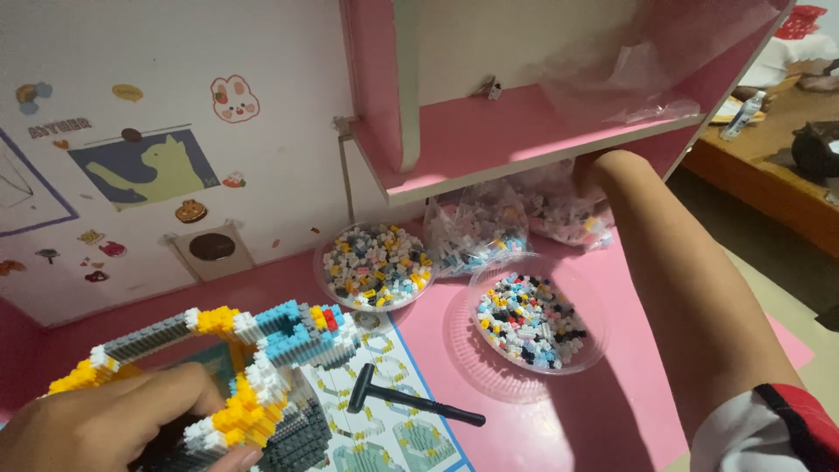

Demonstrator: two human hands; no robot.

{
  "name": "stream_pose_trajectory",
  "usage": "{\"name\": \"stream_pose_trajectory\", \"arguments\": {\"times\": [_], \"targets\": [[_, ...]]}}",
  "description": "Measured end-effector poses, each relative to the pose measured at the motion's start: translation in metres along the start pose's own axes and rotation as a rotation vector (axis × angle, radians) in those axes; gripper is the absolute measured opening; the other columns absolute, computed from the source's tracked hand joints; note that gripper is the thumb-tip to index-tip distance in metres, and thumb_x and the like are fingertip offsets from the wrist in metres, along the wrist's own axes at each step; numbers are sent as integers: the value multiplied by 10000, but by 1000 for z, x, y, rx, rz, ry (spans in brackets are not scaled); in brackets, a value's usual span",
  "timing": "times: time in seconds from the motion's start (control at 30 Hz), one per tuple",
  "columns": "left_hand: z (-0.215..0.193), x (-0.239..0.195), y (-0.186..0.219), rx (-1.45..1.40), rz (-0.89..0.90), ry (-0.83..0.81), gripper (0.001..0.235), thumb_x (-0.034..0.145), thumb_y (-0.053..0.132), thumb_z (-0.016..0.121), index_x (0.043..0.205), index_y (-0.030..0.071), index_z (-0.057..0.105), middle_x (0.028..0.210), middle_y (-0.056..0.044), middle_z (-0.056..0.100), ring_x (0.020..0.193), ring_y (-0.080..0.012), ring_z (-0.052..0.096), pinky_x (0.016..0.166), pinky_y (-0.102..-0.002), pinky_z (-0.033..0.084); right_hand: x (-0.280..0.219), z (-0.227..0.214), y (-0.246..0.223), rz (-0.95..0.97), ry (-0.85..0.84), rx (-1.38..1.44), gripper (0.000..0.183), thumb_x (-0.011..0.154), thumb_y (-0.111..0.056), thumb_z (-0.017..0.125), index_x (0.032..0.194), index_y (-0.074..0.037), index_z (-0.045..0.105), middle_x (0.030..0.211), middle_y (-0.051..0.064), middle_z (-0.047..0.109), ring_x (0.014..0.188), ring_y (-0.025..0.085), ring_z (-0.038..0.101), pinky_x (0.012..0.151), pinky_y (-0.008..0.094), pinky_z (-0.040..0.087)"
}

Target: The person assembles a 3D puzzle using small plastic beads, placing them onto a base structure and using a black hammer-like tool to secure them. They frequently reach into plastic bags to retrieve more beads while following a printed instruction sheet.

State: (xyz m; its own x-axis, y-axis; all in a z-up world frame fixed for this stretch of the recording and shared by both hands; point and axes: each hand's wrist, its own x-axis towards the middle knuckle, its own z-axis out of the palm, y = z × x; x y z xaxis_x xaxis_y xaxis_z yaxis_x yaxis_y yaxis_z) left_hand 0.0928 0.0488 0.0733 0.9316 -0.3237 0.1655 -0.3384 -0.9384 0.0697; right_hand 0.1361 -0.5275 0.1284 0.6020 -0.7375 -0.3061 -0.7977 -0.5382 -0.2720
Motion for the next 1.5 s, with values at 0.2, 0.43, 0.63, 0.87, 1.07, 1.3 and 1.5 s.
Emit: {"name": "stream_pose_trajectory", "arguments": {"times": [0.2,0.43,0.63,0.87,1.07,1.3,1.5], "targets": [[-22,3,17,204,-88,-222,486,509,1001,848,786,650,656,656,329,660,714,52,540,695,-127,481,-4,25,0,-21,-11,-130,422,929,-214,651,1318,-58,704,1387,183,635,1182,401,648,879,536,614],[-50,12,36,296,-189,-469,487,607,1036,796,900,698,603,790,358,653,826,111,578,805,-75,495,3,33,2,-61,-6,-249,434,954,-208,636,1349,-36,685,1378,182,659,1170,383,674,886,511,629],[-51,11,37,340,-157,-540,438,664,1091,708,859,715,595,741,337,639,781,95,523,751,-87,473,21,24,8,-79,-13,-372,447,978,-201,621,1380,-13,666,1370,181,682,1158,366,700,892,486,644],[-41,11,24,301,-39,-416,415,705,991,713,811,616,573,691,287,574,713,79,524,705,-131,456,41,13,24,-113,-25,-523,462,1008,-193,602,1419,14,642,1359,181,712,1142,347,733,900,456,664],[-40,6,23,203,-2,-304,435,667,935,790,808,572,596,667,242,585,693,-16,507,682,-167,492,6,11,16,-91,-35,-453,495,1064,-139,559,1540,-30,483,1425,197,643,1198,408,702,855,519,690],[-42,5,23,128,64,-256,452,709,882,794,801,480,610,663,208,611,708,-56,555,706,-225,520,52,20,72,-490,209,-119,267,992,-37,680,1037,-76,420,981,87,408,869,285,430,633,478,443],[-44,0,27,-228,483,117,301,838,547,783,749,275,690,668,63,753,722,-280,756,715,-457,537,183,41,152,-951,192,213,426,811,143,778,1228,59,763,1147,121,820,972,172,737,894,315,580]]}}
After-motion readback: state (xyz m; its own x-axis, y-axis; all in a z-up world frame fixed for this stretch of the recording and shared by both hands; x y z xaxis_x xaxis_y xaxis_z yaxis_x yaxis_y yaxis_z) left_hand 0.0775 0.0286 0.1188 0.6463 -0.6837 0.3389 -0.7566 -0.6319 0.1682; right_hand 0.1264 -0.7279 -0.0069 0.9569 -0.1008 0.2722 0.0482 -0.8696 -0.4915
